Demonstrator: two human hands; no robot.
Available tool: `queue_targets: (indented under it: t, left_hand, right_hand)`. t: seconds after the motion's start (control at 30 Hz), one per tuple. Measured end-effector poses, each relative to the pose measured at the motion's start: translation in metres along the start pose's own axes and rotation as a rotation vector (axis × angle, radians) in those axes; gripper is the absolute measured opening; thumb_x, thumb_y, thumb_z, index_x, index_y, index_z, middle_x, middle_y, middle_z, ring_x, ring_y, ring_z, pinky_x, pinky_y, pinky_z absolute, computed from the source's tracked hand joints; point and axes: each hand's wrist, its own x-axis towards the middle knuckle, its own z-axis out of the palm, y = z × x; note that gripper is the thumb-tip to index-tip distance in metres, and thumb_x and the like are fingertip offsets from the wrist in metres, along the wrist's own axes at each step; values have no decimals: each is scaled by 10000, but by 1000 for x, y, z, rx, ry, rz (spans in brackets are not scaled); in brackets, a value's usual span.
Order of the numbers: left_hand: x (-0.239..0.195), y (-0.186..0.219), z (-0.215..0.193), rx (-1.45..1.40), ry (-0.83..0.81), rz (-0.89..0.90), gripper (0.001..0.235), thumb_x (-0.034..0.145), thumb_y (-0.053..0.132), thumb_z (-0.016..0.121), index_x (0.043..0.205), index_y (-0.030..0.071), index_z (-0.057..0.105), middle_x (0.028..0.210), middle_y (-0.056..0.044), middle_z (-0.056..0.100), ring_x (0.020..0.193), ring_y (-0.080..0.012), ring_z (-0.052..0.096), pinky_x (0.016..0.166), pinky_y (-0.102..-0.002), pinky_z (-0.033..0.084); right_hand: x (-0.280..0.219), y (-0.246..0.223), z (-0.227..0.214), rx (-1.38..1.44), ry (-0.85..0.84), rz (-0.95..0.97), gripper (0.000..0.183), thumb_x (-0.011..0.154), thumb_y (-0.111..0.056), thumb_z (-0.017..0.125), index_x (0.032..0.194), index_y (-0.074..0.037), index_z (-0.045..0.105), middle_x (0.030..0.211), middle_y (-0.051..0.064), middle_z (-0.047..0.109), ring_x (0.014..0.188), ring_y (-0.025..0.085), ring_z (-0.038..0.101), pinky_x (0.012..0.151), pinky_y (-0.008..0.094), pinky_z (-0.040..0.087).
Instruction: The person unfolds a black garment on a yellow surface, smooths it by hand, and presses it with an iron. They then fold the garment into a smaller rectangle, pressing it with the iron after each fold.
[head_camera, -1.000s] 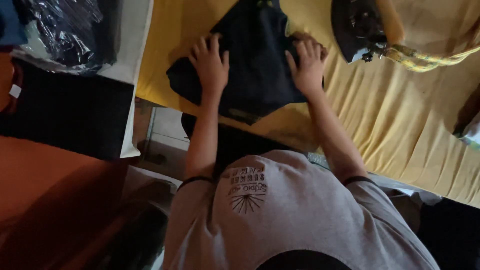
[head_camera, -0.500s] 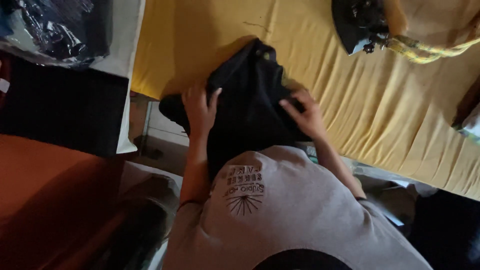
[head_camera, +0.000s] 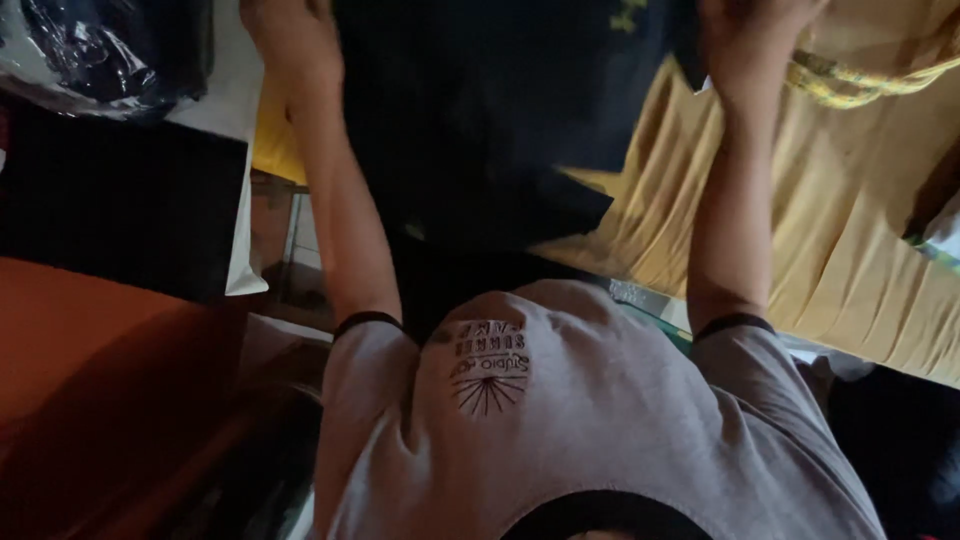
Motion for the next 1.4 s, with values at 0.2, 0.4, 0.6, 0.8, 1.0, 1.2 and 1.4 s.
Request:
queue_targets:
  t: [0.2,0.4,0.6,0.8,1.0,1.2,1.4]
  left_hand:
    - [-19,-84,42,913,-63,536,519,1161,458,456,1568,136,456,1593,-107,473,1513,-320,385,1277,-583,195]
    - [-40,-73,16,998,-318,359,644,1145,564,367,1665,190,302,1737,-44,268,1609,-241,149,1295,-536,-2]
    - [-47,-69,-24,966,-502,419,664,1132,569,435,1665,192,318,1733,-14,258,1608,-209,182,1299,-528,16]
    - [-39,-66,-28,809,-596,546,662,1108,501,555,1644,166,360,1711,-59,283,1595,-244,218,1283,-554,33]
    - [-28,-81,38,800,-467,544,543,1210,451,464,1673,192,348,1749,-33,297,1647,-231,224,1350,-554,54]
    - [-29,-79,48,971,-411,429,620,1158,540,334,1681,207,301,1739,-25,227,1619,-232,187,1311,-549,31]
    - [-34,-75,31,986,-437,347,634,1146,566,323,1682,231,284,1745,4,199,1629,-215,171,1312,-524,-1]
  right_hand:
    - [-36,-84,65,42,-225,14,634,1109,-327,756,1627,-129,448,1667,129,400,1572,382,318,1293,549,250]
    - [-57,-114,59,-195,-521,115,592,1154,-533,505,1661,-239,426,1732,101,251,1596,392,159,1287,582,142]
    - [-85,-142,26,-156,-571,198,604,1155,-522,479,1671,-217,404,1747,137,221,1609,431,119,1293,602,107]
    - [-98,-162,1,-120,-636,260,663,1095,-523,521,1654,-200,368,1731,167,176,1586,447,82,1269,606,85]
    - [-39,-154,22,4,-500,221,678,1162,-546,517,1694,-188,297,1767,115,196,1648,345,131,1333,593,98]
    - [-36,-123,75,-184,-574,74,587,1156,-566,469,1668,-291,379,1732,37,272,1602,325,167,1279,612,94]
    - [-41,-120,75,-111,-568,26,594,1144,-562,502,1657,-280,401,1727,47,276,1598,344,182,1276,605,105]
